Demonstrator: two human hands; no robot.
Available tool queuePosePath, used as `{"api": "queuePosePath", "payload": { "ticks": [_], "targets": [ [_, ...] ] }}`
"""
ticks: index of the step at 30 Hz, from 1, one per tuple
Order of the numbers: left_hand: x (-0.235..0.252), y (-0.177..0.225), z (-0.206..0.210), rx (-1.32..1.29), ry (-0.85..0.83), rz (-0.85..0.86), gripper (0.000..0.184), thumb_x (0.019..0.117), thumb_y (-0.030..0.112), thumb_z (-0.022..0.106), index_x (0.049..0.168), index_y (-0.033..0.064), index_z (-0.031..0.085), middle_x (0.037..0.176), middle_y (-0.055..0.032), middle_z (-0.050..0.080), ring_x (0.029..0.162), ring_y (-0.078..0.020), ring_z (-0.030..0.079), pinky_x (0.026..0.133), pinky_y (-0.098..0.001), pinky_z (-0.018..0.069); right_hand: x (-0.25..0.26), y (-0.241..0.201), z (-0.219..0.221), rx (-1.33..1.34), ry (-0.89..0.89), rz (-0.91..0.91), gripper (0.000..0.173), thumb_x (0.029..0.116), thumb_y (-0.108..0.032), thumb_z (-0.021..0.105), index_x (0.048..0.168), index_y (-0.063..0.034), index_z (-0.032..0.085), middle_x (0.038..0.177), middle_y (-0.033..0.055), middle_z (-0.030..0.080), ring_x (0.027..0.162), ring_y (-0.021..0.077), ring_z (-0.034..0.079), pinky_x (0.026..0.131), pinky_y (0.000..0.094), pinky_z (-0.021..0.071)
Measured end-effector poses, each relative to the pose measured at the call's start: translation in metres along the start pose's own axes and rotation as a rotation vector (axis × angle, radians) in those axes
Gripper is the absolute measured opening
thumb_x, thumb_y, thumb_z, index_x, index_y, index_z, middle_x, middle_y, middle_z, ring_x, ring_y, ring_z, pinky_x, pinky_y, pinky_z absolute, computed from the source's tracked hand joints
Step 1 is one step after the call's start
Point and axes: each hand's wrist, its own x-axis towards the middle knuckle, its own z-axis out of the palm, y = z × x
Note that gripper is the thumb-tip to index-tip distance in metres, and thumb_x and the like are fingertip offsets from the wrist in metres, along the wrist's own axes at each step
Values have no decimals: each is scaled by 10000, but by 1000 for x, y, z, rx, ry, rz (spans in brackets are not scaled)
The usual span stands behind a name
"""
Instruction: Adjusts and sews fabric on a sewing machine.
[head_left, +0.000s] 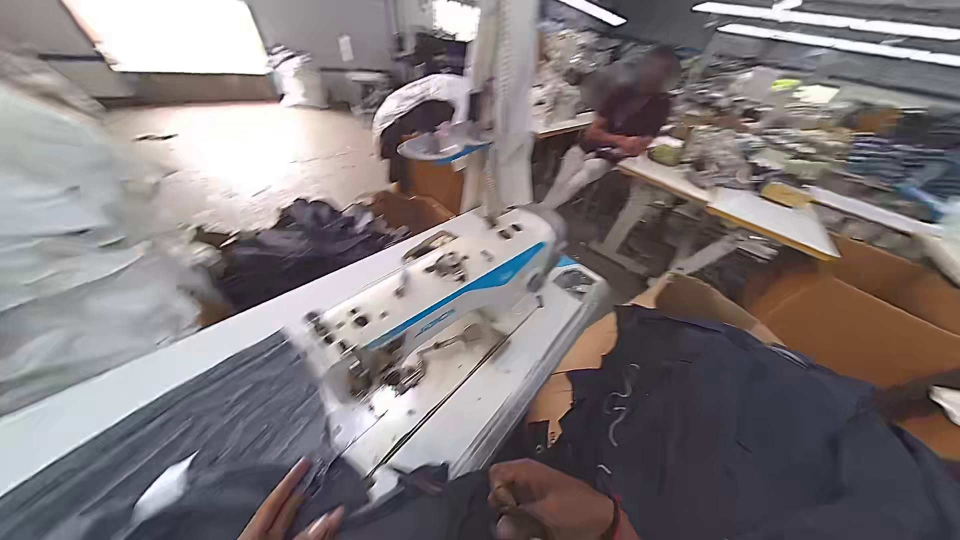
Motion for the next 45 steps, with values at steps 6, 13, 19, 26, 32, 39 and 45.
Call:
{"api": "queuePosePath", "payload": {
  "ticks": [6, 13, 19, 26, 32, 39, 45],
  "targets": [
    [-4, 0, -11, -188, -21, -49, 899, 840, 49, 808, 1598, 158, 339, 1503, -144, 511, 1109, -267, 694, 874, -392, 626, 31, -6, 3, 112, -7, 43, 199, 971, -317, 721, 1058, -148, 662, 805, 21, 658, 527, 55, 584, 423, 190, 491],
    [-2, -2, -15, -306, -99, -74, 829, 895, -105, 677, 1600, 191, 357, 1532, -143, 487, 1073, -265, 702, 877, -389, 620, 63, -10, 6, -7, -82, 186, 236, 974, -298, 723, 992, -133, 555, 718, -2, 563, 486, 42, 522, 413, 180, 454],
    [-2, -2, -15, -264, -120, -79, 951, 855, -120, 702, 1634, 217, 270, 1536, -143, 475, 1041, -269, 706, 832, -392, 630, 93, -14, 10, -59, -270, 239, 230, 988, -226, 711, 1019, -134, 503, 805, 11, 579, 549, 64, 557, 462, 207, 493],
    [-56, -33, 42, 612, -136, 217, 590, 955, 170, 689, 1516, 192, 511, 1545, -23, 517, 1072, -115, 702, 900, -361, 619, 4, -54, -2, -288, 234, 88, 188, 939, -340, 757, 1049, -255, 630, 836, -43, 662, 489, 24, 545, 394, 201, 487],
    [-70, -36, 75, 639, -883, 73, 365, 1002, 232, 655, 1361, 163, 662, 1045, -117, 754, 839, -255, 727, 780, -521, 587, 27, -69, -68, -1031, 753, 234, 351, 981, -248, 687, 1156, 19, 541, 825, 113, 654, 560, 205, 656, 515, 388, 601],
    [16, 75, 11, 1430, 191, 310, 295, 1047, 327, 540, 1098, 137, 760, 990, -99, 748, 998, -322, 692, 832, -538, 550, 80, -83, -75, -1605, 793, 526, 249, 964, -138, 595, 1128, 48, 599, 934, 318, 667, 907, 527, 667, 736, 708, 485],
    [94, 23, -61, 1647, 404, 291, 811, 1011, 704, 327, 1564, 121, 436, 1651, -219, 316, 1553, -429, 218, 1249, -657, 102, 80, -58, -90, -1465, 866, 373, 315, 984, -200, 610, 1203, 23, 573, 941, 268, 673, 889, 468, 675, 741, 673, 503]
  ]
}}
